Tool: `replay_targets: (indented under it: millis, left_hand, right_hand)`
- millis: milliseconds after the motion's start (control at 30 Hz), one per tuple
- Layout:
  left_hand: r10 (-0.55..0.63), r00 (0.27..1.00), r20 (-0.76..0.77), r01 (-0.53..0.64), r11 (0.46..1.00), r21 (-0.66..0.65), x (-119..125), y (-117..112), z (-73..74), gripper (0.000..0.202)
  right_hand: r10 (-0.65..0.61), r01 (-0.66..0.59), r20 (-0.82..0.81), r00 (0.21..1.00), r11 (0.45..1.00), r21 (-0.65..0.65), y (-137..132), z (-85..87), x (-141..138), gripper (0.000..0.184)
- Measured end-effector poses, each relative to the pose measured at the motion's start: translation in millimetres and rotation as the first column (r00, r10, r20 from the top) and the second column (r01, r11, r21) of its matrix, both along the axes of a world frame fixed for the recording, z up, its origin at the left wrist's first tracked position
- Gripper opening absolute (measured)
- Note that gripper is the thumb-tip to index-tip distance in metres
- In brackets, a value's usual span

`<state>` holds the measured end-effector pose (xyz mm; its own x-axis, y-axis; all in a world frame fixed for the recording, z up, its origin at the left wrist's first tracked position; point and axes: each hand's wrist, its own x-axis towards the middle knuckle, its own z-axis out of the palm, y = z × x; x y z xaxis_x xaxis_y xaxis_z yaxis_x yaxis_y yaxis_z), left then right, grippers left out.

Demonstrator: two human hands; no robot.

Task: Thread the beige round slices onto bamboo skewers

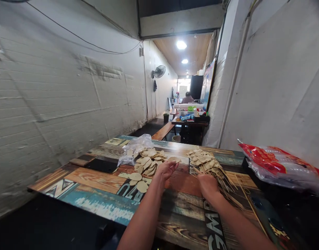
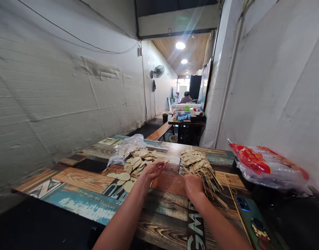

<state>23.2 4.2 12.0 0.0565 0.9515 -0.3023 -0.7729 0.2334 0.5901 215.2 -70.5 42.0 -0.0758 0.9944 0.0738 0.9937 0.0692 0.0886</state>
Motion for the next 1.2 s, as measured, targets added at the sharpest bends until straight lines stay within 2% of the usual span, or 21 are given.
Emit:
replay_targets:
  millis: [67, 167, 267, 367, 433, 500, 600, 733, 1000, 1200]
  left_hand:
    - [-0.01, 1.0, 0.013, 0.011, 0.998, -0.059, -1.1, 3.2, -2.4, 0.021]
    - [-0.008, 1.0, 0.017, 0.01, 0.996, -0.083, -2.2, 4.3, -4.6, 0.018]
    - [0.023, 1.0, -0.014, -0.024, 0.998, -0.058, -1.4, 2.6, -6.9, 0.017]
    - [0.089, 0.994, -0.057, -0.091, 0.996, -0.022, 0.2, 1.8, -9.5, 0.018]
    - [0.137, 0.988, -0.076, -0.137, 0.991, 0.005, 1.0, 2.4, -10.6, 0.019]
    - [0.172, 0.981, -0.093, -0.171, 0.985, 0.023, 1.2, 3.2, -11.1, 0.018]
    - [0.211, 0.971, -0.114, -0.209, 0.978, 0.029, 0.8, 3.4, -10.5, 0.018]
    - [0.243, 0.96, -0.143, -0.241, 0.97, 0.033, 0.7, 2.2, -9.3, 0.02]
    - [0.285, 0.945, -0.164, -0.281, 0.959, 0.045, 0.9, 1.5, -10.2, 0.021]
    - [0.257, 0.949, -0.18, -0.251, 0.966, 0.059, 1.9, -0.5, -7.8, 0.023]
  right_hand:
    - [0.009, -0.009, -0.006, 1.0, 1.0, 0.019, 0.1, -3.9, 1.4, 0.033]
    - [0.049, -0.039, -0.059, 0.997, 0.986, 0.16, -2.1, -4.9, 5.6, 0.031]
    - [0.169, -0.103, -0.243, 0.955, 0.96, 0.262, -7.2, -7.4, 4.9, 0.028]
    - [0.302, -0.207, -0.52, 0.799, 0.95, 0.234, -13.1, -19.7, -3.6, 0.026]
    - [0.31, -0.233, -0.657, 0.687, 0.951, 0.206, -15.9, -30.6, -10.8, 0.025]
    - [0.299, -0.22, -0.726, 0.62, 0.954, 0.205, -17.3, -39.0, -16.2, 0.026]
    - [0.304, -0.2, -0.771, 0.56, 0.952, 0.231, -17.5, -43.4, -19.1, 0.029]
    - [0.322, -0.203, -0.805, 0.499, 0.946, 0.252, -17.6, -39.8, -19.0, 0.032]
    - [0.339, -0.219, -0.809, 0.48, 0.939, 0.264, -22.4, -33.1, -21.1, 0.031]
    - [0.345, -0.217, -0.816, 0.463, 0.937, 0.274, -21.0, -34.0, -21.5, 0.031]
